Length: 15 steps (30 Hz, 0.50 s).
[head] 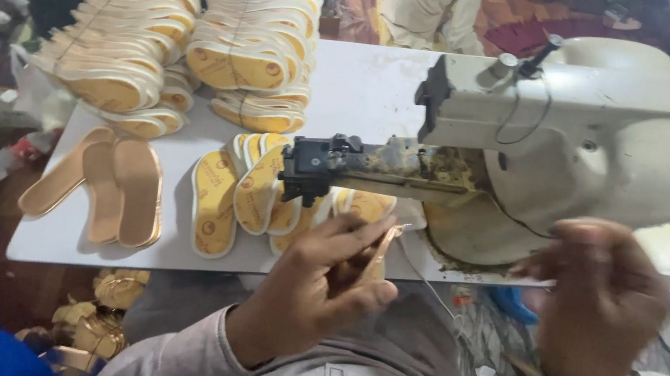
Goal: A worker in a shoe production facility organizes stacks of shoe insoles and then uses an industrial sewing machine to stitch around the perimeter of each insole.
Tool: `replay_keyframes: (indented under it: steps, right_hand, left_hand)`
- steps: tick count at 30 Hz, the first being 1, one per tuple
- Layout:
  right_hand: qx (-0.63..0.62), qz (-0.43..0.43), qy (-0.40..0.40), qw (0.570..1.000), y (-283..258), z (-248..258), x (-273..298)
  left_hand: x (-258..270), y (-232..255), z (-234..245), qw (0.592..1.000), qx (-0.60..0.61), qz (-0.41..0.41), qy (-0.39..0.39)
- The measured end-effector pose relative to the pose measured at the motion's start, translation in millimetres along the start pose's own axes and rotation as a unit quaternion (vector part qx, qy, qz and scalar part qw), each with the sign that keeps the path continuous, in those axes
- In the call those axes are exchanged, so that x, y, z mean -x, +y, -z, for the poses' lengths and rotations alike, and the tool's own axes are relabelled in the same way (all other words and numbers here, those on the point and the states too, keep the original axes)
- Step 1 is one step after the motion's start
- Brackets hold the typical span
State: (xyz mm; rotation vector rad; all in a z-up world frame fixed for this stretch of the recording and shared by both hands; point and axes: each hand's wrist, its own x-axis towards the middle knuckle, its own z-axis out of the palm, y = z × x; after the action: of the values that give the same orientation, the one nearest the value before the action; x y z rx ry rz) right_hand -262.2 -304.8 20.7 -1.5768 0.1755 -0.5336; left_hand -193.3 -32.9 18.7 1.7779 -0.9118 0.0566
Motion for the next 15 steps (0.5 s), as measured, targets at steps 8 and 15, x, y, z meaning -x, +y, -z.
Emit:
replay_keyframes:
  steps: [8, 15]
  right_hand:
    - [0.637, 0.139, 0.180, 0.736, 166.8, 307.4, -61.6]
    - [0.634, -0.217, 0.160, 0.725, 129.0, 251.8, -66.8]
  left_hand:
    - [1.0, -18.0, -34.0, 0.831, 0.410, 0.372, -0.046]
    - [-47.9, 7.3, -45.0, 0.867, 0.240, 0.372, -0.231]
